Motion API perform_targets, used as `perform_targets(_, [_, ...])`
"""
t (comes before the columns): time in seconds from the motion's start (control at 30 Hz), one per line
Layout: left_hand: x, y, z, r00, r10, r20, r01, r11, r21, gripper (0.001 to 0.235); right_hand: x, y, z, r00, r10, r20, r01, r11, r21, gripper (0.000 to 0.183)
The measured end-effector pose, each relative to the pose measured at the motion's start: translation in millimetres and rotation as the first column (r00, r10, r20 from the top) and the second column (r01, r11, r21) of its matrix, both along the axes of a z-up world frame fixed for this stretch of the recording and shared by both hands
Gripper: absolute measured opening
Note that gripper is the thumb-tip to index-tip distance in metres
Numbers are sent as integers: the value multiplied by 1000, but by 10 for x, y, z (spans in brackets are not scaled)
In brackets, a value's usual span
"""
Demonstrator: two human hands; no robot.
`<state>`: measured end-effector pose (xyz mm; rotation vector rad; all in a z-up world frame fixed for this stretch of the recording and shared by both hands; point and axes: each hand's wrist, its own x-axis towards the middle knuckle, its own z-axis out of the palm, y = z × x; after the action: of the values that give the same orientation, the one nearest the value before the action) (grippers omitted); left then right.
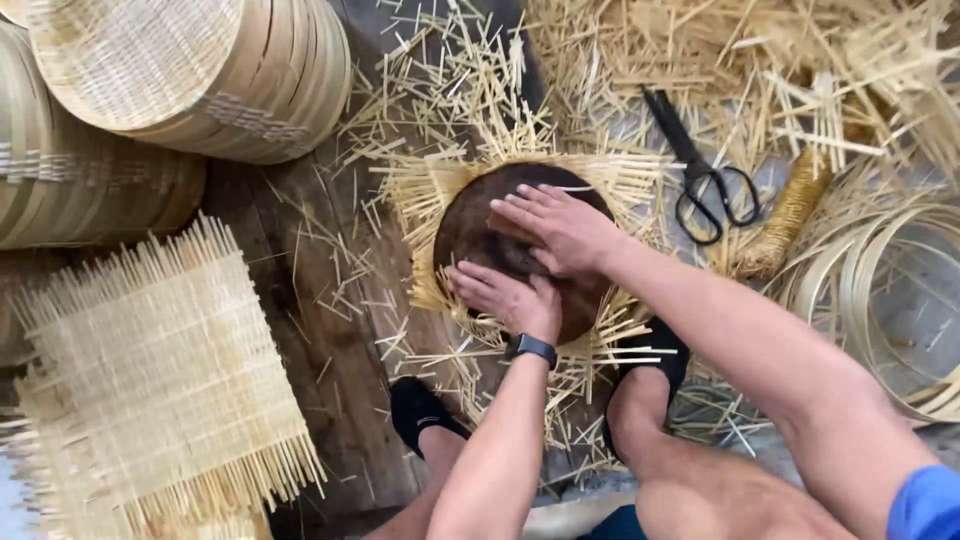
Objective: The person sits on the floor of a bamboo craft workshop and trims protruding bamboo stick ends with shears over a round wooden form. They then weave and press a bamboo mat, fit a bent bamboo rim hoop around it, and hold up the finished round woven sieve lid.
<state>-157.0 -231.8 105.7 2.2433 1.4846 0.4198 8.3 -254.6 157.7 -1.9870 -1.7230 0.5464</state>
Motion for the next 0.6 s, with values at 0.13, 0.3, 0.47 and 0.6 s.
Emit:
perform_targets(0.13, [69,223,323,986,-71,152,61,996,66,107,-153,-107,8,993,-118,-31,121,984,132,79])
perform_targets(0.3, [-179,167,400,943,-237,234,257,965,-59,95,-602,-416,50,921,-358,-155,374,923,90,73])
perform_targets(0.47, [-358,245,287,914,-365,178,385,919,-87,102,-566,-546,69,834,-412,-366,472,877,89,67])
perform_targets(0.6, [-194,600,333,837,-546,40,545,826,-144,104,101,-1237,-527,573,-743,-344,812,573,115,27])
